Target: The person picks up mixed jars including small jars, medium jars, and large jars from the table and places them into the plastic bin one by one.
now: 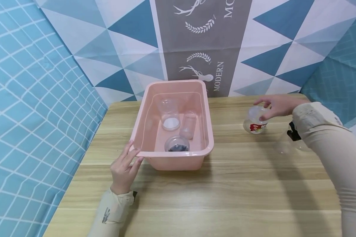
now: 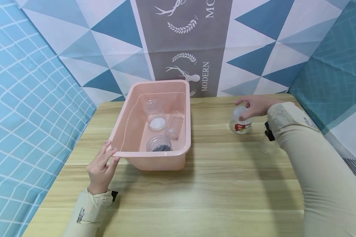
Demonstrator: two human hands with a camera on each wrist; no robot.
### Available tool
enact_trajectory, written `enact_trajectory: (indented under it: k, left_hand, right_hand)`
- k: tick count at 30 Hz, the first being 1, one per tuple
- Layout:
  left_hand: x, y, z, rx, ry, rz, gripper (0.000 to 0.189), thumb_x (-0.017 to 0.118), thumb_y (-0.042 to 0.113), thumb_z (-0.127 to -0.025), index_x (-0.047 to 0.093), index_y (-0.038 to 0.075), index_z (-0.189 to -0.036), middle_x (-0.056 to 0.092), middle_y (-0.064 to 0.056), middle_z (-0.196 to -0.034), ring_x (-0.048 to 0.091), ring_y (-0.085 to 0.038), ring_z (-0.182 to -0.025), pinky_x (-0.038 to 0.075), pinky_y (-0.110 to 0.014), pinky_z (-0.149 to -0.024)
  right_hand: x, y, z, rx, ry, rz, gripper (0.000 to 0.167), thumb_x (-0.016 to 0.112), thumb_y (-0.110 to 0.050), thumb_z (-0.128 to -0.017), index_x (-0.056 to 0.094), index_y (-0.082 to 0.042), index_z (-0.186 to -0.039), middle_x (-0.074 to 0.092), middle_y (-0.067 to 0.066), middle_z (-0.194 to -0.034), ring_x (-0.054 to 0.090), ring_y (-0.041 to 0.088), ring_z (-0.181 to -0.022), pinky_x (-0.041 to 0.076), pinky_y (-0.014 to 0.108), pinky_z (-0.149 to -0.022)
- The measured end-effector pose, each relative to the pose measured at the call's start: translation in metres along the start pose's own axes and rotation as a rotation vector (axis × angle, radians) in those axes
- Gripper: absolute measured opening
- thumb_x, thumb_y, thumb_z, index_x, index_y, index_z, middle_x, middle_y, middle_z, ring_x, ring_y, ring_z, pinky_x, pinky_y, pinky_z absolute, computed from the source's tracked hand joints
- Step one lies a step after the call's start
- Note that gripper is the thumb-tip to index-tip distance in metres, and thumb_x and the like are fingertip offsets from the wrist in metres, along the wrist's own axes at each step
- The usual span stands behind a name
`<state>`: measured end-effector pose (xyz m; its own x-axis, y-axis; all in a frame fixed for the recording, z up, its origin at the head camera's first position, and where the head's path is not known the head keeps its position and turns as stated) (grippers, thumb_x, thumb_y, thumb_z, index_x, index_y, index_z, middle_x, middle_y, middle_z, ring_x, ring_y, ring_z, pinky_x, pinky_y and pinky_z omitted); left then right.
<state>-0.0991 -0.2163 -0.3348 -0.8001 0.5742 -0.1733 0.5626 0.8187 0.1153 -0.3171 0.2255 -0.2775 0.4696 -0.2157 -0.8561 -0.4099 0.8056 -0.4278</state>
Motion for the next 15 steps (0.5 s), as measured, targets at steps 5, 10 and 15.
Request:
enact_trajectory:
  k: [5, 10, 15]
  left_hand:
    - [-0.001, -0.001, 0.0, -0.011, 0.0, 0.003, 0.048, 0.059, 0.043, -0.093, 0.07, -0.002, -0.079, 0.068, -0.025, -0.099, 0.066, -0.038, -0.062, 0.043, -0.039, -0.041]
    - [-0.003, -0.001, -0.001, -0.02, 0.005, 0.0, 0.048, 0.059, 0.043, -0.093, 0.07, -0.002, -0.08, 0.068, -0.025, -0.099, 0.066, -0.039, -0.062, 0.042, -0.039, -0.041]
    - [-0.002, -0.002, -0.001, -0.026, 0.016, 0.003, 0.049, 0.06, 0.044, -0.093, 0.07, -0.002, -0.079, 0.069, -0.025, -0.098, 0.066, -0.039, -0.064, 0.044, -0.04, -0.044]
  right_hand:
    - [0.004, 0.022, 0.013, 0.013, 0.031, -0.03, 0.067, 0.072, -0.02, -0.082, 0.042, 0.009, -0.133, 0.046, 0.039, -0.123, 0.051, 0.051, -0.107, 0.049, 0.057, -0.075]
    - [0.005, 0.039, 0.025, 0.043, 0.062, -0.007, 0.065, 0.072, -0.02, -0.081, 0.044, 0.009, -0.132, 0.051, 0.037, -0.117, 0.054, 0.051, -0.102, 0.049, 0.059, -0.075]
    - [0.006, 0.054, 0.035, 0.038, 0.079, -0.075, 0.065, 0.069, -0.017, -0.083, 0.04, 0.01, -0.134, 0.048, 0.039, -0.12, 0.05, 0.054, -0.106, 0.046, 0.063, -0.08]
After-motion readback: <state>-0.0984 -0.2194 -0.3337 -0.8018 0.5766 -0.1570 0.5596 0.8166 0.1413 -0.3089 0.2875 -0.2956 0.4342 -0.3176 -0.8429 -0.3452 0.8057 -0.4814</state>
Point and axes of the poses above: each hand's wrist, its own z-axis away from the middle knuckle, its own x-axis out of the palm, y = z × x, the point moved 5 cm from there along -z, towards the middle knuckle
